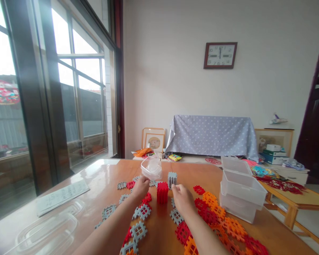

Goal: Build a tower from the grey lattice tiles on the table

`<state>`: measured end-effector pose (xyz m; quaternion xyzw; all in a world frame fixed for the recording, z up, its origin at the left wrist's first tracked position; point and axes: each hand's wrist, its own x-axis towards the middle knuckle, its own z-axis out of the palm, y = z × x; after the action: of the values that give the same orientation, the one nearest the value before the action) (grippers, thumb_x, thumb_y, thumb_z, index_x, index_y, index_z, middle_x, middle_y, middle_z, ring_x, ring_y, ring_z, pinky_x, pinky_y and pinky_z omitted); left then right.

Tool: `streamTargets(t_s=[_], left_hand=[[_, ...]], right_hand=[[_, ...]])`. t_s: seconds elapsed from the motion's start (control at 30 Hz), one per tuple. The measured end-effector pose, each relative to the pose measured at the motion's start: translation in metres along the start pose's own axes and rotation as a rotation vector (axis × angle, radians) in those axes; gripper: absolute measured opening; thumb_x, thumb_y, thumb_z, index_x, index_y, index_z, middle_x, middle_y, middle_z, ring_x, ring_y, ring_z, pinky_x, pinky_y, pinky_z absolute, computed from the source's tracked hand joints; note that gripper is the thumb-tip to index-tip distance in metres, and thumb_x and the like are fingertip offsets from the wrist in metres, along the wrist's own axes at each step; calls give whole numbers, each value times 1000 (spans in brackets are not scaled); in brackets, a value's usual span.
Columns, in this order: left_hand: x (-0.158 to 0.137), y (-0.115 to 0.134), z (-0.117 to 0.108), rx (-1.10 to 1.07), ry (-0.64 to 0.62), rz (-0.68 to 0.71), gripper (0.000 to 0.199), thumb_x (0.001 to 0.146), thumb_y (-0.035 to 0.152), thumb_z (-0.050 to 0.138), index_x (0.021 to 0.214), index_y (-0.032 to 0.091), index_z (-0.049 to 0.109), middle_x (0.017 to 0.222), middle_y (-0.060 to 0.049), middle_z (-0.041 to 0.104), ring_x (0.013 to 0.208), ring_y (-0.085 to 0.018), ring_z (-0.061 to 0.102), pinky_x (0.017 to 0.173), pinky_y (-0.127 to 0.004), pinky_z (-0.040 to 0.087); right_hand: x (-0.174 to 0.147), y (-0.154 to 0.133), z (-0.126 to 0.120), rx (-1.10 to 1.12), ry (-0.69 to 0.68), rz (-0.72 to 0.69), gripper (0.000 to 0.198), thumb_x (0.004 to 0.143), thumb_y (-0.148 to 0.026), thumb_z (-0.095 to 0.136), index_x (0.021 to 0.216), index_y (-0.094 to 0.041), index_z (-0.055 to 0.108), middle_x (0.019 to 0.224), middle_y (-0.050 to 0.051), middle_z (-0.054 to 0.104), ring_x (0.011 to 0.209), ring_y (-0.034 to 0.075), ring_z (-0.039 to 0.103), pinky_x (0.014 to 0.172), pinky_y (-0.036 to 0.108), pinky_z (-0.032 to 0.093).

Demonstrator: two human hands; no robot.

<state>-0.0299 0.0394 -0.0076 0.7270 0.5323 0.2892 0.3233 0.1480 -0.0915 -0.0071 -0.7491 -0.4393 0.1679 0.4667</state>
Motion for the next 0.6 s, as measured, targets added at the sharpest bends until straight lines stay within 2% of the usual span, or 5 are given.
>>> streamTargets(t_s=[0.17, 0.33, 0.47, 0.6], left_hand=[[11, -10, 6, 235, -53, 190, 42, 85, 13, 48, 121, 23, 67, 123, -9, 68, 122, -25, 55, 104, -33, 40], [25, -10, 21, 384, -164, 333, 37, 81, 20, 60, 115, 30, 71, 127, -6, 66, 127, -30, 49, 113, -45, 31], [33, -11, 25, 423, -236, 349, 21, 77, 25, 66, 96, 26, 75, 124, -10, 64, 127, -37, 46, 113, -55, 26], [32, -12, 22, 369, -283, 272, 16, 74, 26, 68, 88, 24, 74, 118, -10, 64, 124, -38, 46, 113, -58, 25]], right_hand=[[-7, 19, -8, -65, 103, -75, 41, 91, -58, 44, 92, -25, 67, 94, 5, 75, 90, 25, 67, 73, 31, 46], [-7, 29, -8, -17, 119, -93, 40, 90, -57, 45, 96, -26, 70, 94, 5, 76, 90, 26, 69, 76, 32, 49], [-7, 32, -8, 17, 116, -105, 41, 91, -56, 44, 97, -25, 70, 97, 5, 78, 94, 26, 70, 78, 32, 51], [-7, 35, -8, -18, 101, -107, 43, 91, -57, 44, 96, -24, 71, 95, 7, 78, 95, 27, 70, 78, 32, 51]])
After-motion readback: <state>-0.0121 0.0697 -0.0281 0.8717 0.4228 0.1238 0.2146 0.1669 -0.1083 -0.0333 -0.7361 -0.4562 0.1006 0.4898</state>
